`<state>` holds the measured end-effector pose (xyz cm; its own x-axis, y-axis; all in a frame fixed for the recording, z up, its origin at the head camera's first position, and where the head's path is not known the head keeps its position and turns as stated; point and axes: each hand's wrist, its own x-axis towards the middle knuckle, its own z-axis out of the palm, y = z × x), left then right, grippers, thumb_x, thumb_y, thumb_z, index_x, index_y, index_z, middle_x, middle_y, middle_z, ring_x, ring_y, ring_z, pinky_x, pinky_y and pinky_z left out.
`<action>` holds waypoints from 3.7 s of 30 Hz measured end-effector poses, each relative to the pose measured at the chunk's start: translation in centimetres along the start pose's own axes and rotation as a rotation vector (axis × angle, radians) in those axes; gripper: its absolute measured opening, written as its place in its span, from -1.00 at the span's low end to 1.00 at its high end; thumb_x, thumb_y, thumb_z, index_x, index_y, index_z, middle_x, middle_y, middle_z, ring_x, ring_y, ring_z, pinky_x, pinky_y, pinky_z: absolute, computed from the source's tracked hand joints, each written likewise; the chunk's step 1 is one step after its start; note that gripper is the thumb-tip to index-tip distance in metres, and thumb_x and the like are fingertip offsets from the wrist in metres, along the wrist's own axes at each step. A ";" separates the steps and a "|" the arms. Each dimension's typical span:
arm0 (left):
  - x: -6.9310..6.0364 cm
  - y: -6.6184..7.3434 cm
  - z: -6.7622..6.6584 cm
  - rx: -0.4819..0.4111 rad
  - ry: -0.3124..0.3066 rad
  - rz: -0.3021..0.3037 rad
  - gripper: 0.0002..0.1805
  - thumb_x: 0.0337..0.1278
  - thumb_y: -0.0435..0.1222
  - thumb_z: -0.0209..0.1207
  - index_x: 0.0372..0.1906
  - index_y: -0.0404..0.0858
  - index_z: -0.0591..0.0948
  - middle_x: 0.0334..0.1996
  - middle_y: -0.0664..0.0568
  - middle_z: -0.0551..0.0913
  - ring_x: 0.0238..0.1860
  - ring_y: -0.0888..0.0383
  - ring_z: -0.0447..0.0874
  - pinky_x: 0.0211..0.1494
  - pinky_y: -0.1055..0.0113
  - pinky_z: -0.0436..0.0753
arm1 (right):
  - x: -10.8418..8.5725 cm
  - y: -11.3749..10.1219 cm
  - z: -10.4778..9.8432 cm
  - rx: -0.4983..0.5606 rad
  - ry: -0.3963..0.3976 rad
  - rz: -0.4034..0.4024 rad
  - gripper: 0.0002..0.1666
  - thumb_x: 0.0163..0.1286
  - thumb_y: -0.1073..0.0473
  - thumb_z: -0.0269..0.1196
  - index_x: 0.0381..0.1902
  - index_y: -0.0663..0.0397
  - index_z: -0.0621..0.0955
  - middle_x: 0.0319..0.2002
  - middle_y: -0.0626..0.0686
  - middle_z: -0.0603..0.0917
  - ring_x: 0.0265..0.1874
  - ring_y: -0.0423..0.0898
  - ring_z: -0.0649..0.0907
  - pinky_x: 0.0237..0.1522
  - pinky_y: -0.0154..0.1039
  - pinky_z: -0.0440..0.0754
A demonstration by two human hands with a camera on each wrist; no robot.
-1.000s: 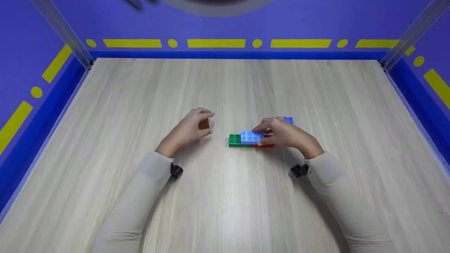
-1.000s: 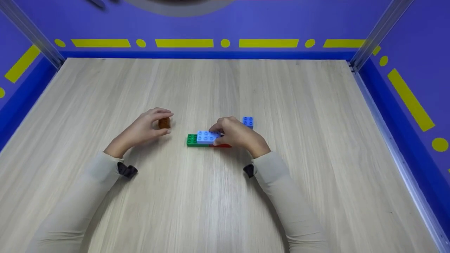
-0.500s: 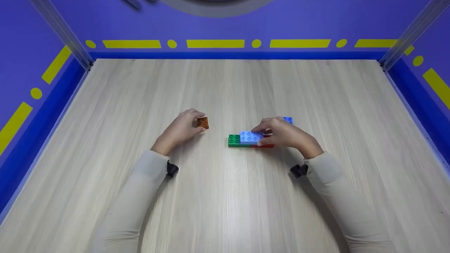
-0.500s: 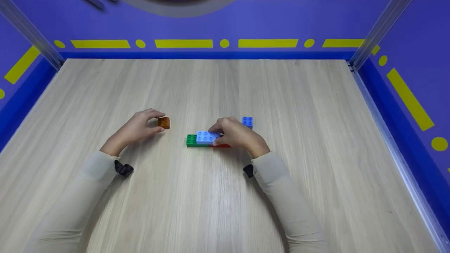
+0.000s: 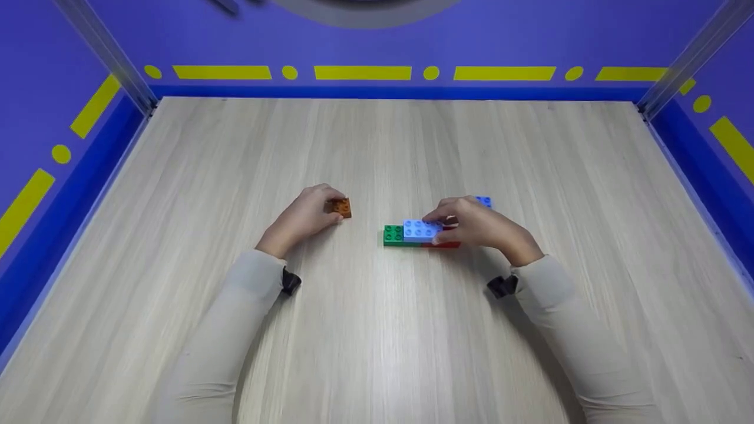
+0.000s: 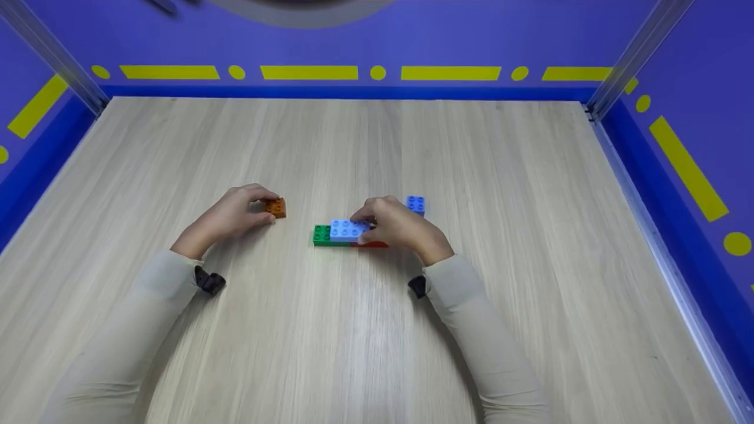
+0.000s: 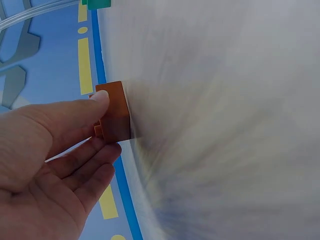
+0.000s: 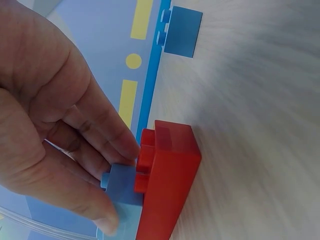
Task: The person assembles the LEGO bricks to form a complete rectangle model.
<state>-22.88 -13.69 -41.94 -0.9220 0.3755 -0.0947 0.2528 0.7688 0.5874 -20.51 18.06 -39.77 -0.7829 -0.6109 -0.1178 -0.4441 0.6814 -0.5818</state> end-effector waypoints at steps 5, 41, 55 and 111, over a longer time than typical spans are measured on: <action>0.1 0.1 0.0 0.014 -0.004 -0.012 -0.59 0.17 -0.36 0.24 0.15 -0.34 0.57 0.08 -0.15 0.59 0.15 -0.05 0.53 0.26 0.10 0.47 | 0.0 0.1 0.0 0.005 -0.009 -0.001 -0.57 0.20 0.24 0.37 0.06 0.14 0.66 -0.13 0.07 0.67 -0.10 -0.03 0.64 -0.04 -0.08 0.63; -0.4 2.3 0.5 -0.045 -0.008 0.032 -0.63 0.18 -0.29 0.26 0.09 -0.29 0.61 0.01 -0.05 0.60 0.08 0.01 0.55 0.18 0.14 0.53 | -0.2 0.1 0.0 0.018 0.014 -0.003 -0.57 0.17 0.24 0.39 0.04 0.15 0.67 -0.17 0.06 0.67 -0.18 -0.06 0.61 -0.11 -0.16 0.59; -0.6 3.9 1.2 -0.057 -0.017 0.139 -0.64 0.17 -0.31 0.26 0.08 -0.30 0.61 -0.03 -0.05 0.62 0.04 0.03 0.57 0.16 0.16 0.55 | -0.1 0.2 0.2 0.007 0.012 0.018 -0.56 0.19 0.20 0.39 0.06 0.10 0.67 -0.15 0.05 0.67 -0.21 -0.09 0.57 -0.13 -0.18 0.55; -0.4 5.7 3.1 -0.038 -0.141 0.294 -0.63 0.22 -0.29 0.22 0.12 -0.27 0.59 0.05 -0.04 0.61 0.11 0.09 0.54 0.24 0.22 0.50 | -0.1 0.4 0.2 0.039 0.032 -0.035 -0.57 0.17 0.20 0.40 0.03 0.15 0.68 -0.18 0.08 0.69 -0.22 -0.06 0.61 -0.15 -0.14 0.58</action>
<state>-20.19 -7.82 -41.05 -0.7609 0.6484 -0.0254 0.4885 0.5982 0.6352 -20.57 18.34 -40.15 -0.7811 -0.6203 -0.0712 -0.4547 0.6433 -0.6159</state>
